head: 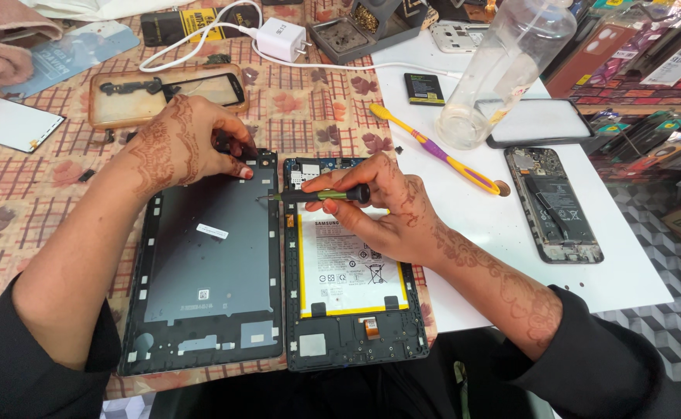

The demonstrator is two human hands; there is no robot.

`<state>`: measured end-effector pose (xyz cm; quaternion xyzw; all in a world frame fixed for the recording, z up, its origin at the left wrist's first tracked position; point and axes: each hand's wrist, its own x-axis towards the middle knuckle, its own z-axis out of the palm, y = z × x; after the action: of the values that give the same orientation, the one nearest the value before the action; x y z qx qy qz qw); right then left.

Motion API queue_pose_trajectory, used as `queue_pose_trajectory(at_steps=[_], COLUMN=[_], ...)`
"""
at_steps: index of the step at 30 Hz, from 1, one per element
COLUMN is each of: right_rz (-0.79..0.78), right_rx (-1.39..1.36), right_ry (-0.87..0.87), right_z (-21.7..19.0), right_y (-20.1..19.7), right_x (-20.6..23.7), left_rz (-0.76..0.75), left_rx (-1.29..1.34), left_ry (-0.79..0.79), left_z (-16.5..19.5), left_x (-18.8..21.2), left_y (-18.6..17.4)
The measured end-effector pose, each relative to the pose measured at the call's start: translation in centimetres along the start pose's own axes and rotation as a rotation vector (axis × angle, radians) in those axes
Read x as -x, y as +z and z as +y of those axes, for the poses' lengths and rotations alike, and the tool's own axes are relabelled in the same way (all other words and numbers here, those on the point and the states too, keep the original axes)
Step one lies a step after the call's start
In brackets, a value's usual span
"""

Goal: The person uses a screwdriver to remove screws from a disassembled Samsung tablet. They then detach a small circuit board and place it on the table, continuing to unscrew components from the tablet chassis.

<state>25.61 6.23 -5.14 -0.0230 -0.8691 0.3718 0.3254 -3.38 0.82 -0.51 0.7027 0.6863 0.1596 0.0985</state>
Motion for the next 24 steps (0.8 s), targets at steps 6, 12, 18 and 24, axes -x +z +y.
queue_pose_trajectory(at_steps=[6, 12, 18, 24], right_rz=[-0.006, 0.031, 0.288, 0.627], right_rx=[-0.006, -0.094, -0.019, -0.094], right_ry=[-0.005, -0.048, -0.078, -0.034], right_z=[0.1, 0.2, 0.9, 2.1], right_y=[0.0, -0.1, -1.3, -3.7], right_x=[0.0, 0.1, 0.5, 0.7], left_rz=[0.004, -0.003, -0.001, 0.043], left_rx=[0.011, 0.054, 0.07, 0.049], left_ry=[0.003, -0.031, 0.035, 0.097], left_z=[0.0, 0.0, 0.1, 0.1], left_x=[0.0, 0.0, 0.1, 0.2], left_y=[0.2, 0.4, 0.5, 0.4])
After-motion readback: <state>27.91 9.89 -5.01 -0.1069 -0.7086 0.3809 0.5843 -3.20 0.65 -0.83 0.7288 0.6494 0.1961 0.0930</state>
